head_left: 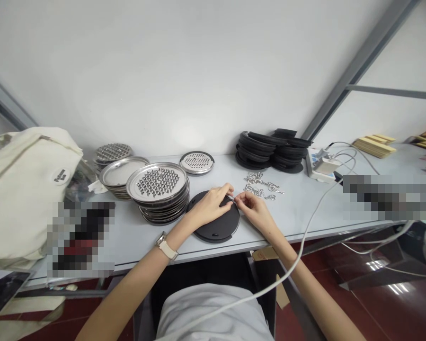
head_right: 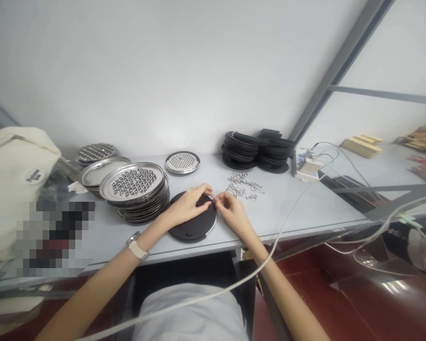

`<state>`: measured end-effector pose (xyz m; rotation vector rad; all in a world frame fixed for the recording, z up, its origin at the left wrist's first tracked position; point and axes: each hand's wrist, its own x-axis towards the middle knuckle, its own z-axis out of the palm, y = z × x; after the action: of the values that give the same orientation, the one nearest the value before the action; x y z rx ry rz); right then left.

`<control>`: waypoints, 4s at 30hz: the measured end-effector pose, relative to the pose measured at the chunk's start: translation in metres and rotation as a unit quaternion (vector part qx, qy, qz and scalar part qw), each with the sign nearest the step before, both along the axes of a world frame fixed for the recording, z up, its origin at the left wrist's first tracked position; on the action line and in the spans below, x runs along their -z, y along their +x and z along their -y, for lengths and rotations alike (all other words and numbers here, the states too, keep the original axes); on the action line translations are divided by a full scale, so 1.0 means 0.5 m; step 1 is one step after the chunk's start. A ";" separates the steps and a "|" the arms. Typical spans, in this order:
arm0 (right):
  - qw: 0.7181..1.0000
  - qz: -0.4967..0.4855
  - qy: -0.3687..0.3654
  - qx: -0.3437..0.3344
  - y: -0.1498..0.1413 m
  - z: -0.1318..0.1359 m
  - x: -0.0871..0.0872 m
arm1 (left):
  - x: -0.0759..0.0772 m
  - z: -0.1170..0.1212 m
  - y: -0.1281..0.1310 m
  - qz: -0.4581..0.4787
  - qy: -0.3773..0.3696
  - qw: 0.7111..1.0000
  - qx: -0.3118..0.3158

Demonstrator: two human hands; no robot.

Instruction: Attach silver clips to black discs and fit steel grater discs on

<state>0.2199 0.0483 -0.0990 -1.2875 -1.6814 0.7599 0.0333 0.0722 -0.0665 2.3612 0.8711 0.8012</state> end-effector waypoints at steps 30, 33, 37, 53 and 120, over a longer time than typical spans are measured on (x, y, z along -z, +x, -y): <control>0.987 0.147 0.059 -0.039 -0.012 0.006 -0.012 | 0.010 -0.010 0.005 0.027 -0.012 0.998 0.051; 0.988 0.139 0.053 -0.040 -0.014 0.007 -0.014 | 0.007 -0.007 0.005 0.016 -0.013 0.998 0.055; 0.991 0.118 0.051 -0.032 -0.013 0.008 -0.014 | 0.003 -0.003 0.006 0.000 0.003 0.999 0.043; 0.990 0.125 0.054 -0.032 -0.012 0.005 -0.013 | 0.007 -0.007 0.007 -0.011 0.050 0.998 0.039; 0.984 0.164 0.042 -0.062 -0.003 0.004 -0.026 | 0.011 -0.009 0.011 -0.024 0.054 0.998 0.029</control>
<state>0.2183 0.0463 -0.0862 -1.3098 -2.0504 0.5630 0.0387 0.0769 -0.0721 2.4961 0.7921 0.7896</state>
